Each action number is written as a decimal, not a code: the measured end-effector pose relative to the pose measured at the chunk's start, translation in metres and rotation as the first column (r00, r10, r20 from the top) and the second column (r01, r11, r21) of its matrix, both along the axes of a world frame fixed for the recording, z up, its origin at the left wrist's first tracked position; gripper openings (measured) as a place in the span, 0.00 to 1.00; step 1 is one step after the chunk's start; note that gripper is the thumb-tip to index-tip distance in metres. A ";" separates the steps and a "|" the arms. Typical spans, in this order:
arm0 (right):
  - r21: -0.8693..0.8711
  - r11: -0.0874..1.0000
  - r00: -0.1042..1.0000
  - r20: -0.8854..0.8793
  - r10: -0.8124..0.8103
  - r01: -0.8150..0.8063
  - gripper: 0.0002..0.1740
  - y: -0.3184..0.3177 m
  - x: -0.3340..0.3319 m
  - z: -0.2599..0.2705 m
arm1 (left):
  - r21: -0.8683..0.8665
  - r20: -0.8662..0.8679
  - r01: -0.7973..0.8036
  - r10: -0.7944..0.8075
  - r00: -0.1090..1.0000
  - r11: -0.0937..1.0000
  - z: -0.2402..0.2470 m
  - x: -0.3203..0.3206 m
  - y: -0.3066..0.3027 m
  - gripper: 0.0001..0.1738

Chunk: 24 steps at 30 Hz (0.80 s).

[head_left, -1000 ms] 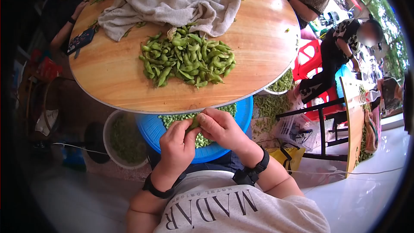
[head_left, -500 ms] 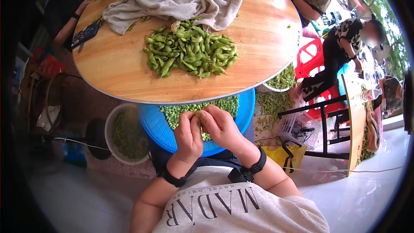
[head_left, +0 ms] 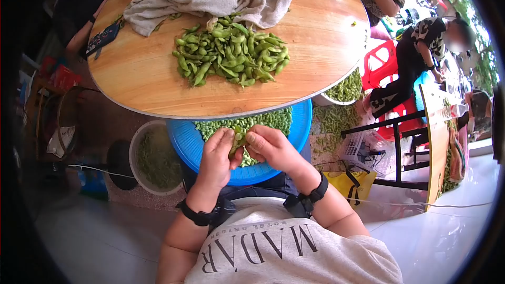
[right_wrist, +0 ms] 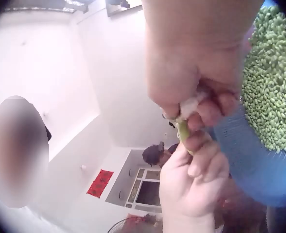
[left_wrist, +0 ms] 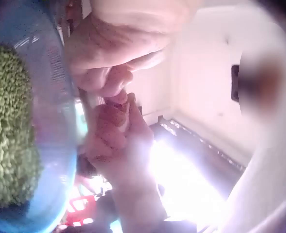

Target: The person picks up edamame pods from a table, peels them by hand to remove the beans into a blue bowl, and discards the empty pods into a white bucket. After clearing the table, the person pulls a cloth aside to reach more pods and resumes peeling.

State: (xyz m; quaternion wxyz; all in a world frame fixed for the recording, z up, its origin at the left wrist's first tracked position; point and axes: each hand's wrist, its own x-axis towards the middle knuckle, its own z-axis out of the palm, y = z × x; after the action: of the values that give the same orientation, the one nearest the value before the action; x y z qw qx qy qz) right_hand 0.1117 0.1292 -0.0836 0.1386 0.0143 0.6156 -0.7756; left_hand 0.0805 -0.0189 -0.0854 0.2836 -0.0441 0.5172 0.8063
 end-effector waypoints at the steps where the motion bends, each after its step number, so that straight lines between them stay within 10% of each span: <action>1: -0.046 0.998 0.999 0.022 0.046 -0.045 0.16 0.005 -0.001 -0.006 | -0.041 -0.018 0.043 -0.044 0.999 0.998 0.003 0.000 -0.003 0.09; 7: 0.387 0.921 0.999 -0.009 -0.031 0.032 0.15 0.004 -0.010 -0.001 | -0.479 -0.428 -0.006 -0.227 0.875 0.878 -0.007 0.009 -0.011 0.09; 24: 0.546 0.836 0.998 -0.057 -0.040 0.064 0.14 0.008 -0.017 -0.032 | -0.479 -0.285 0.083 -0.244 0.927 0.874 -0.029 0.001 -0.015 0.16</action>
State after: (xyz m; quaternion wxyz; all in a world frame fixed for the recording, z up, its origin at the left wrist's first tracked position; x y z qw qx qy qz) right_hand 0.0946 0.1370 -0.1158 0.0943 0.0532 0.8136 -0.5712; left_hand 0.0812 -0.0336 -0.1140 0.2406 0.0730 0.7354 0.6293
